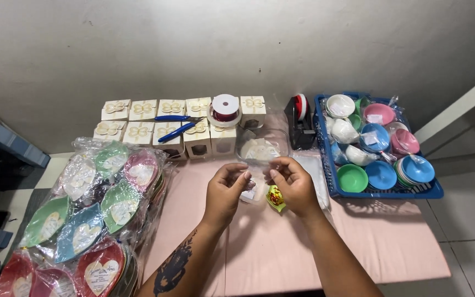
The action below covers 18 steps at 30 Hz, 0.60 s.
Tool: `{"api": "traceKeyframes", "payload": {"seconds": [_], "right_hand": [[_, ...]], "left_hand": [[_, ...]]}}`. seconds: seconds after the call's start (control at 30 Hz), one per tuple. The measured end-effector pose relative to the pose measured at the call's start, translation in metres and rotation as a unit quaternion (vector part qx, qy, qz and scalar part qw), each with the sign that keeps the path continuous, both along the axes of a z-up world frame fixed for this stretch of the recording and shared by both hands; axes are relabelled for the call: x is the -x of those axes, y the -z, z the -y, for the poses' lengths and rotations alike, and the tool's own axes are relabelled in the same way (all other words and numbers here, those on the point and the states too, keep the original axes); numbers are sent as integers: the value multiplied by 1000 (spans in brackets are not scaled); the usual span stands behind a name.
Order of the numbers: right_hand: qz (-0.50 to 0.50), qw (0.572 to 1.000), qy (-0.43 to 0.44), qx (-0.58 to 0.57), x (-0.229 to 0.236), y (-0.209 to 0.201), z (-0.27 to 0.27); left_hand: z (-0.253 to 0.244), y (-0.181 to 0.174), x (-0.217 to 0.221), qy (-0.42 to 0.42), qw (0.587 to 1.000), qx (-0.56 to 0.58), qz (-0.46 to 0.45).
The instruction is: The person places small bowls into clear plastic bags, inserts a paper label, and seals the bags. The person handles a white bowl and a green bowl, placing each into a bag and adding a label before sealing.
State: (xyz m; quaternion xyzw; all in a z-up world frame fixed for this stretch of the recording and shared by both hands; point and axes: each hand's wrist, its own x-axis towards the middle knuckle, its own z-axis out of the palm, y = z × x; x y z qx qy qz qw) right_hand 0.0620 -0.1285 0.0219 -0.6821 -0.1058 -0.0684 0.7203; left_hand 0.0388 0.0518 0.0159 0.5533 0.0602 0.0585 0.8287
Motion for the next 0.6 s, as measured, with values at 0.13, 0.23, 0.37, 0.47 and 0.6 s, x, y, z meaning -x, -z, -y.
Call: {"api": "traceKeyframes", "payload": {"seconds": [0.13,0.23,0.37,0.47,0.6], "right_hand": [[5,999,-35,6,-15,2,-10],[25,999,-34,9,-18,18,-11],[75,996,46,22,-18,23,-3],[93,993,56,44,-21,23,4],[90,993,41,66,-14,19,-2]], "left_hand": [[-1,11,-1,-30,999,-35,16],[3,16,-1,-19,998,-53,16],[6,36,1,22,998,-58,1],[8,43,1,51,996,-69,2],[8,34,5,74,997,-34,-8]]}}
